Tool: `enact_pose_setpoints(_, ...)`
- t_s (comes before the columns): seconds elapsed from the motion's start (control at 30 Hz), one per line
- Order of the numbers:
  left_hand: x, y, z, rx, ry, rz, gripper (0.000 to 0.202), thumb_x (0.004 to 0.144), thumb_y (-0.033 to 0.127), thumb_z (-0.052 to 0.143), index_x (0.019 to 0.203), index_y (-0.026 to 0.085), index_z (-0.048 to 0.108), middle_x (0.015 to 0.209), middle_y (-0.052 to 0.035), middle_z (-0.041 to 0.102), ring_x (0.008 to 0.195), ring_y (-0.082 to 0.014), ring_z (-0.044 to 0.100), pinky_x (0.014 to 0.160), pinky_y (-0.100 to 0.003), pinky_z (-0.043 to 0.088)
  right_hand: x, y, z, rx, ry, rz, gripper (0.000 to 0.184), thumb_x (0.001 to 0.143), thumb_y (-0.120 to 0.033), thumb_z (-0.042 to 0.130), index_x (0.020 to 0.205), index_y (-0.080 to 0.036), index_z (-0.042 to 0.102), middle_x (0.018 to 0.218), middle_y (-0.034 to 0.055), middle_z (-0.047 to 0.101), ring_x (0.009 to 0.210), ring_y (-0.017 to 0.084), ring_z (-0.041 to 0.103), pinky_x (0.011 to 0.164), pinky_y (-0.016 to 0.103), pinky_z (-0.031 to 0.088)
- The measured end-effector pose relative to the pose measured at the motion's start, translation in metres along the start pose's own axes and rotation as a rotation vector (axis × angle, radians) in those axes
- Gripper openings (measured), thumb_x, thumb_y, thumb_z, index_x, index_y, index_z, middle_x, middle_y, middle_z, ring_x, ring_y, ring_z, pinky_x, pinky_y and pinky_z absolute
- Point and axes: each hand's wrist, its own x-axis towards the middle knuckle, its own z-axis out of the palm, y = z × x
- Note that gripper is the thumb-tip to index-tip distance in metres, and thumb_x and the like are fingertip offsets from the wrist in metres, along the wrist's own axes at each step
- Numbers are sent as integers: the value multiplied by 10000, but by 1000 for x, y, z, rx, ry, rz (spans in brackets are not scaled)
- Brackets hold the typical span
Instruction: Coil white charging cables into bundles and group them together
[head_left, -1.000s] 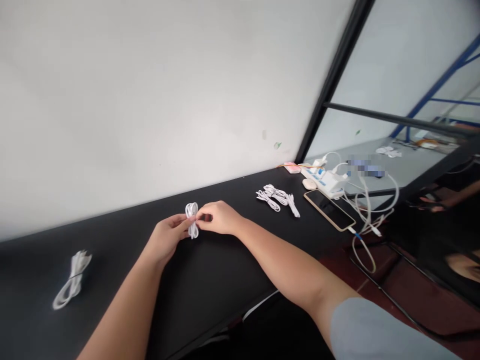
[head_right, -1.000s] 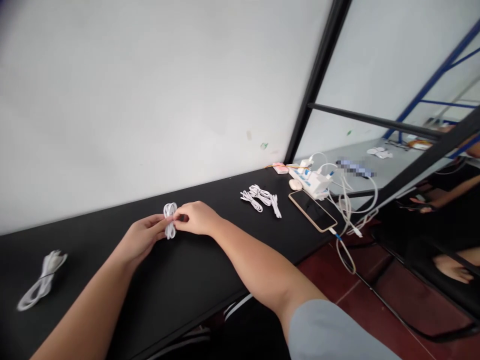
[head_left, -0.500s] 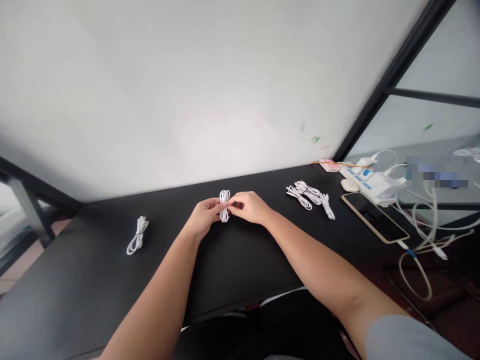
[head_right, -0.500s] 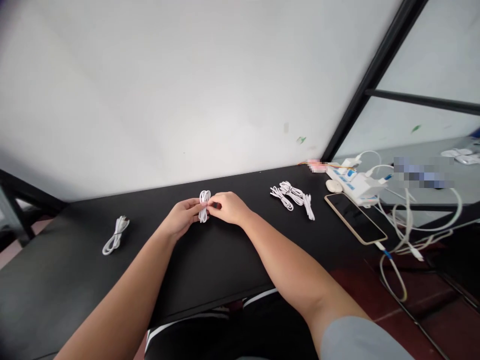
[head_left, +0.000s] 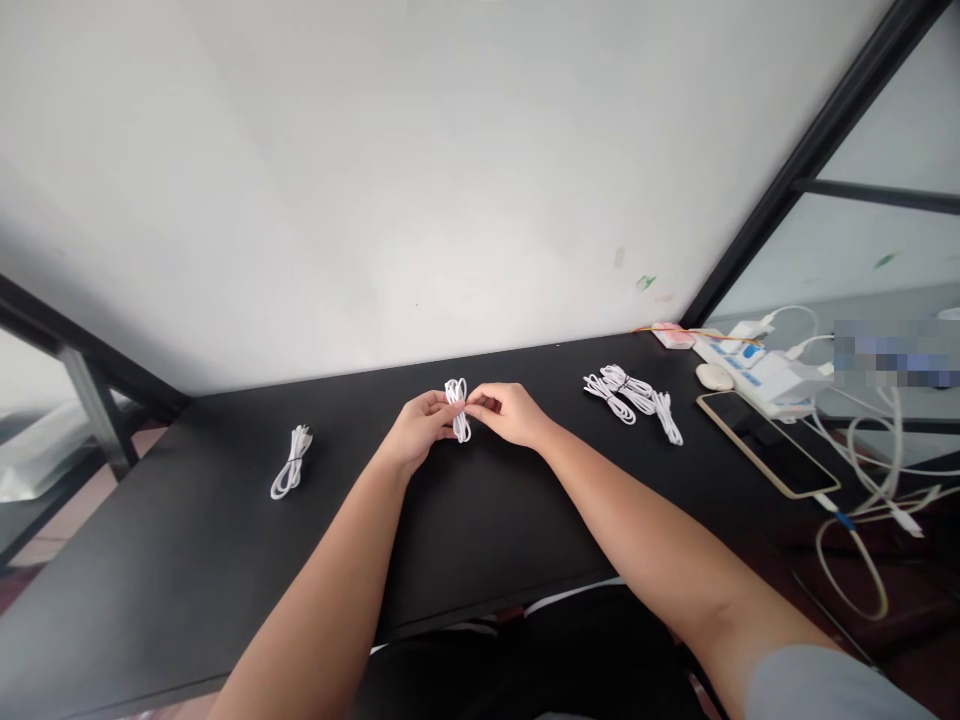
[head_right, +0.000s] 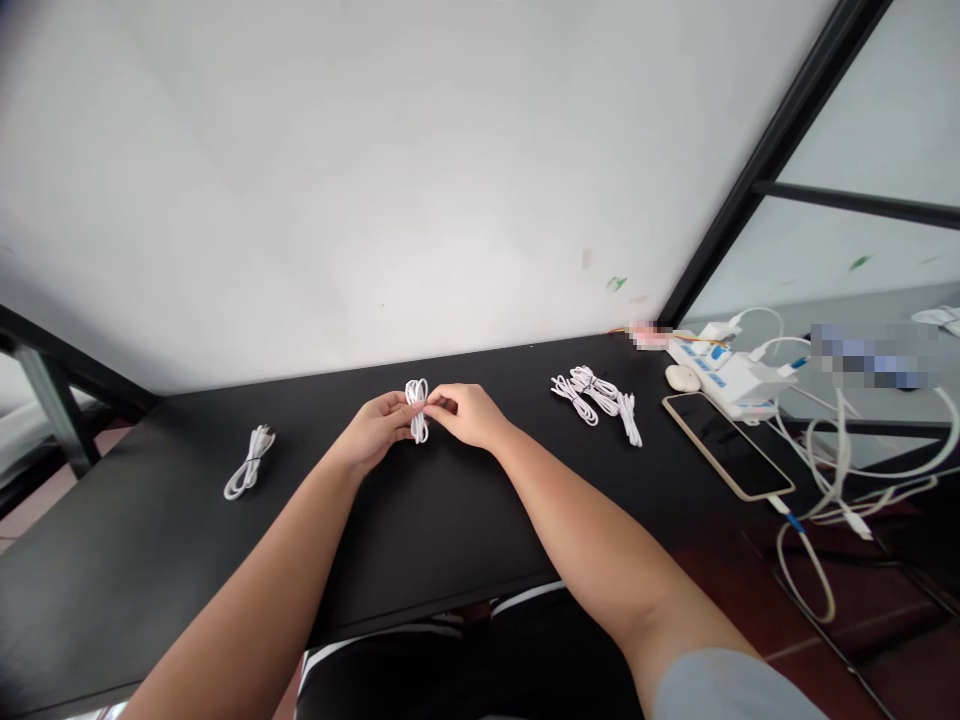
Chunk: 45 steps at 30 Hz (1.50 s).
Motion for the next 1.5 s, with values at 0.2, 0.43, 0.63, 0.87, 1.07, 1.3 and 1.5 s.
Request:
enact_pose_setpoints(0.2, -1, 2, 3, -3, 22, 11, 492, 651, 418, 907, 902, 106, 620, 745, -47, 697, 613, -125, 656, 602, -267, 569, 1, 2, 0, -50, 67, -95, 98, 897, -237, 673, 940, -195, 751, 820, 10, 693, 643, 101, 575, 648, 232, 458)
enact_pose_setpoints(0.43, 2, -1, 2, 7, 61, 16, 486, 649, 424, 901, 889, 103, 625, 712, -50, 702, 571, -110, 637, 548, -229, 509, 0, 0, -5, -192, 32, -149, 131, 852, -199, 723, 964, -205, 789, 924, 39, 728, 636, 101, 588, 646, 248, 458)
enact_pose_setpoints(0.63, 3, -3, 2, 55, 82, 24, 511, 637, 458, 897, 889, 102, 633, 691, -44, 691, 558, -98, 610, 464, -193, 413, 1, -3, -7, -266, -6, -188, 147, 846, -196, 723, 975, -211, 794, 951, 42, 747, 643, 109, 603, 661, 256, 464)
enact_pose_setpoints(0.87, 4, -5, 1, 75, 75, 11, 532, 627, 484, 894, 903, 100, 649, 703, -50, 689, 567, -106, 612, 463, -200, 410, 2, -5, -9, -353, -33, -242, 117, 904, -204, 674, 929, -197, 789, 919, 56, 747, 749, 149, 644, 701, 268, 456)
enact_pose_setpoints(1.07, 3, -4, 2, 90, 57, 5, 538, 643, 491, 885, 928, 93, 662, 726, -65, 703, 582, -118, 631, 482, -211, 422, 2, -7, -11, -393, -57, -248, 132, 934, -205, 635, 910, -182, 763, 894, 54, 720, 733, 144, 606, 677, 267, 417)
enact_pose_setpoints(1.3, 4, -6, 1, 280, 79, 146, 490, 745, 505, 811, 982, 110, 643, 727, -54, 721, 553, -102, 599, 533, -229, 482, 2, -6, -6, -313, -65, -137, 121, 928, -184, 607, 866, -162, 708, 849, 36, 651, 700, 121, 549, 670, 255, 395)
enact_pose_setpoints(1.5, 2, -7, 1, 450, 88, 254, 415, 808, 492, 753, 1014, 164, 605, 793, -47, 740, 658, -156, 670, 591, -266, 543, 4, -4, -1, -117, -58, 126, 131, 901, -248, 638, 800, -171, 667, 764, 6, 635, 659, 118, 533, 650, 259, 394)
